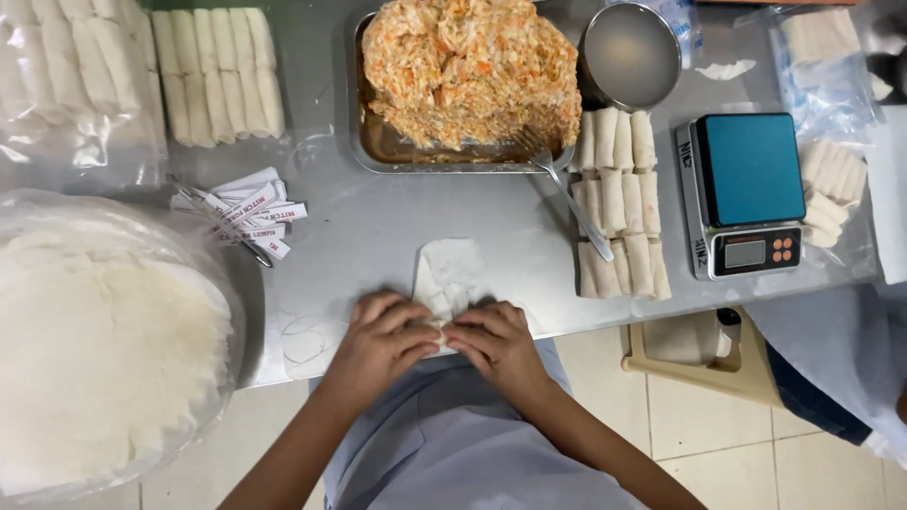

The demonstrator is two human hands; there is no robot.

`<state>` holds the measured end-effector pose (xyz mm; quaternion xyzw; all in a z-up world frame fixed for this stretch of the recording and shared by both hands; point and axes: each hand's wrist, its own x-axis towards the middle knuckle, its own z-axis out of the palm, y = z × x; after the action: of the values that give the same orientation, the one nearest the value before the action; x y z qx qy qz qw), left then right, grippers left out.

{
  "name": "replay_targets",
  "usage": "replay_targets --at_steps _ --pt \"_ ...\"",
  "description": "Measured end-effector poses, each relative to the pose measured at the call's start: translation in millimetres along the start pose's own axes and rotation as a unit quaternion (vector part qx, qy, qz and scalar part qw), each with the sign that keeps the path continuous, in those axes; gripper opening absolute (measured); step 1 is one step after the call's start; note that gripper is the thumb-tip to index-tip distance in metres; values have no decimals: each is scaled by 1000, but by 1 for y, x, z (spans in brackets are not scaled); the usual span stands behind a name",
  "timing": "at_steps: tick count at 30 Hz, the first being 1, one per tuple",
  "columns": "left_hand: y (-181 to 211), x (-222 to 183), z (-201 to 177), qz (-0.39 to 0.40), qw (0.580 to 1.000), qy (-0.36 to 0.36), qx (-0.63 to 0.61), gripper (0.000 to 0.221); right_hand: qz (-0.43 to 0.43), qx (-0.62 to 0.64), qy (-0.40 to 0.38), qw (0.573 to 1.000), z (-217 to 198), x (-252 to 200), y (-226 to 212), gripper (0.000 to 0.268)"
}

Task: A person is seen wrapping lumpia by placing a spoonful of filling onto a thin wrapper and rolling it tightly into a cylindrical shape on a metal work surface.

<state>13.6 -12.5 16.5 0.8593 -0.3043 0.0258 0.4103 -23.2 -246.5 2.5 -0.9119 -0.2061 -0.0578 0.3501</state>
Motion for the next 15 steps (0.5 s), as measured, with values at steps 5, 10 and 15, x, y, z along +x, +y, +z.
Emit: replay_targets --at_steps 5,10,15 --pt "-8 17 -4 -22 999 -3 47 12 7 -60 19 998 0 10 -8 27" --pt "-4 16 -14 -14 997 2 72 13 92 -34 8 995 -21 12 -18 45" --pt "-10 20 -9 -46 996 -1 81 19 58 -4 -28 998 -10 15 -18 44"
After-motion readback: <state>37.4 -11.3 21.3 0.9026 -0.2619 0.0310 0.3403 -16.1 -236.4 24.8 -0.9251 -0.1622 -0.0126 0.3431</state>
